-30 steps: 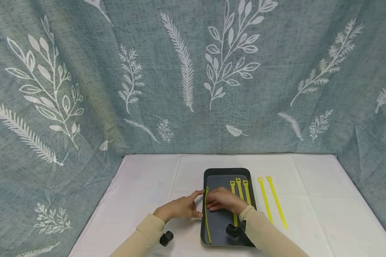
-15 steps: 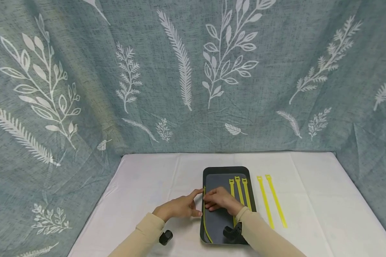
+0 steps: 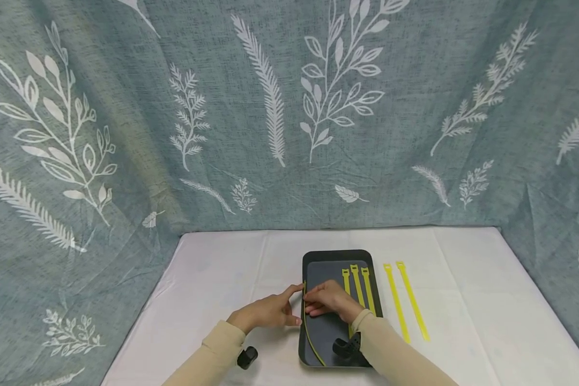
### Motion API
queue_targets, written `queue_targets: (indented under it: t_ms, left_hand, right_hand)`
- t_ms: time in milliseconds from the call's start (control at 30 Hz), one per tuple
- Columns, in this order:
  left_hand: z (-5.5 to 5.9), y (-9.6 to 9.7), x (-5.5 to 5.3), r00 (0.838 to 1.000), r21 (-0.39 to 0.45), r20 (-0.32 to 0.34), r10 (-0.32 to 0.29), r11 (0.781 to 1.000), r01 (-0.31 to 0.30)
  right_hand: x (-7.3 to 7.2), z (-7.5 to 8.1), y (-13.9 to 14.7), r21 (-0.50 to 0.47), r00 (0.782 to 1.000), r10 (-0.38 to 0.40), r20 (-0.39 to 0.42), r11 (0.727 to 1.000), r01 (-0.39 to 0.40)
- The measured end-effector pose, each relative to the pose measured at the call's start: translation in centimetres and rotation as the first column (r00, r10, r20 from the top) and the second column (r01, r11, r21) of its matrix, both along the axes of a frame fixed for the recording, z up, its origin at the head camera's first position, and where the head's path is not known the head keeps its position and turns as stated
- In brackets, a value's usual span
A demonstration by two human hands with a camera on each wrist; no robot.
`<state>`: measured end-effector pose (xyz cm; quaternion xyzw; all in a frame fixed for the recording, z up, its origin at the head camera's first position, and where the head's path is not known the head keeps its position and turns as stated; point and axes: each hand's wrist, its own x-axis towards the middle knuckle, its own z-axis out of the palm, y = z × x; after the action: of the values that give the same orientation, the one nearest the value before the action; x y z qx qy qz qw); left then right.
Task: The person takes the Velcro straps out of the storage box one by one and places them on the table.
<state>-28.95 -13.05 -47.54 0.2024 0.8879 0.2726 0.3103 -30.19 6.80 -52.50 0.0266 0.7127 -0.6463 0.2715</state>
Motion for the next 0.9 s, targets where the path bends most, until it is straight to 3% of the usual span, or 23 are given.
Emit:
queue_targets:
  t_ms: [367,633,900]
  left_hand:
    - [0.07,0.09,0.07,1.000,0.006,0.027,0.011,1.000,-0.011]
    - [0.32,0.20,0.22,1.000,0.003,0.025,0.014,1.000,-0.014]
    - [0.45,0.25,0.37,0.999,-0.003,0.030,0.031,1.000,-0.031]
  right_hand:
    - [0.02,-0.15,-0.03,0.006,0.999,-0.031,0.012,0.999,0.031]
    - [0.00,-0.16,0.28,-0.076,0.998,-0.058,0.033,0.995,0.061]
    - [0.09,-0.35,0.56,-0.134,0.998,-0.064,0.005,0.989,0.064]
